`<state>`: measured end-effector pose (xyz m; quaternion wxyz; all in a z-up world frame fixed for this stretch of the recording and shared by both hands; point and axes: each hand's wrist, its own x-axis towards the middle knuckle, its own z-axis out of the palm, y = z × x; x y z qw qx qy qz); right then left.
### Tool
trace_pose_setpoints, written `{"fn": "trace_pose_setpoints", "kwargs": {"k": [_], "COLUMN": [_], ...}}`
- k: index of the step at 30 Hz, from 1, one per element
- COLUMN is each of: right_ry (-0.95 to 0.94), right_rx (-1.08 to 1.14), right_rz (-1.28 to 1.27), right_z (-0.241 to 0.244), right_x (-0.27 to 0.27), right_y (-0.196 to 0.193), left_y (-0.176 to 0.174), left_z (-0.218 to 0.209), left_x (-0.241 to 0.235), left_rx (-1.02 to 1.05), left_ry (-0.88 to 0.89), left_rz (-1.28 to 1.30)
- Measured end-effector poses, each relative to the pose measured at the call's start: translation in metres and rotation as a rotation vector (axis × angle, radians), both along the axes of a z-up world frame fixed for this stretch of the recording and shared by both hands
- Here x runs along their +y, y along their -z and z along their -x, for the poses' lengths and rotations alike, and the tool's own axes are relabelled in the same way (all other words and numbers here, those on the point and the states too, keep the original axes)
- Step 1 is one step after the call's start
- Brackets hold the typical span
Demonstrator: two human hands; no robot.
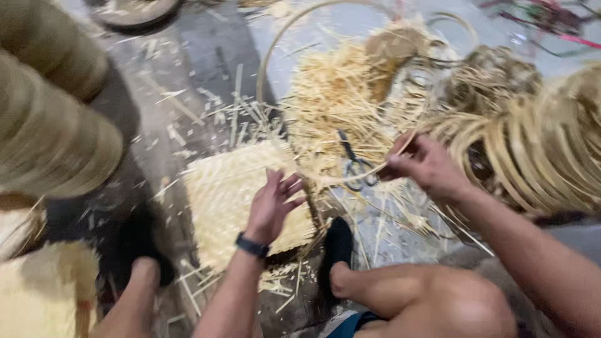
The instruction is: The person places a woven mat on a wooden block, fits a circular bamboo frame over it, and trims the excess mat with scissors. The person repeats this process for multiple mats, stacking the finished circular pieces.
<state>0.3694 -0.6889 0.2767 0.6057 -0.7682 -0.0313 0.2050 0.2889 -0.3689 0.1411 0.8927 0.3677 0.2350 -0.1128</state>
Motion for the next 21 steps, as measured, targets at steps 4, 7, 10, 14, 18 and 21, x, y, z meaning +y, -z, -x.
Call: {"fn": "trace_pose_setpoints", "kwargs": {"k": [4,7,10,14,18,21], "right_ry": [-0.168,-0.044,0.027,-0.065,-0.053,-0.045], "right_rx": [0.078,0.012,-0.048,0.045,0.134,0.145], "right_rz": [-0.078,-0.067,-0.192,-0.384,-0.386,-0.442], "right_z": [0.002,-0.016,-0.049,-0.061,-0.045,-0.041], "right_x": [0.059,0.078,0.094,0.121,0.14,0.135], "right_y": [0.019,0.009,0.002,0.027,0.048,0.052], "left_y": [0.005,0.004,-0.009,-0.003,0.021,0.021], "left_z": [-0.005,0.011,0.022,0.023,0.023,0.03], "left_x": [0.022,0.072,0.105,0.123,0.135,0.145], "left_rx": [-0.346,-0.427,-0.242,-0.233,-0.252,-0.273], "left_ry": [-0.394,-0.391,-0.359,-0.446,-0.668,-0.535], "left_rz": [0.353,0.319,0.168,0.282,0.307,0.234]}}
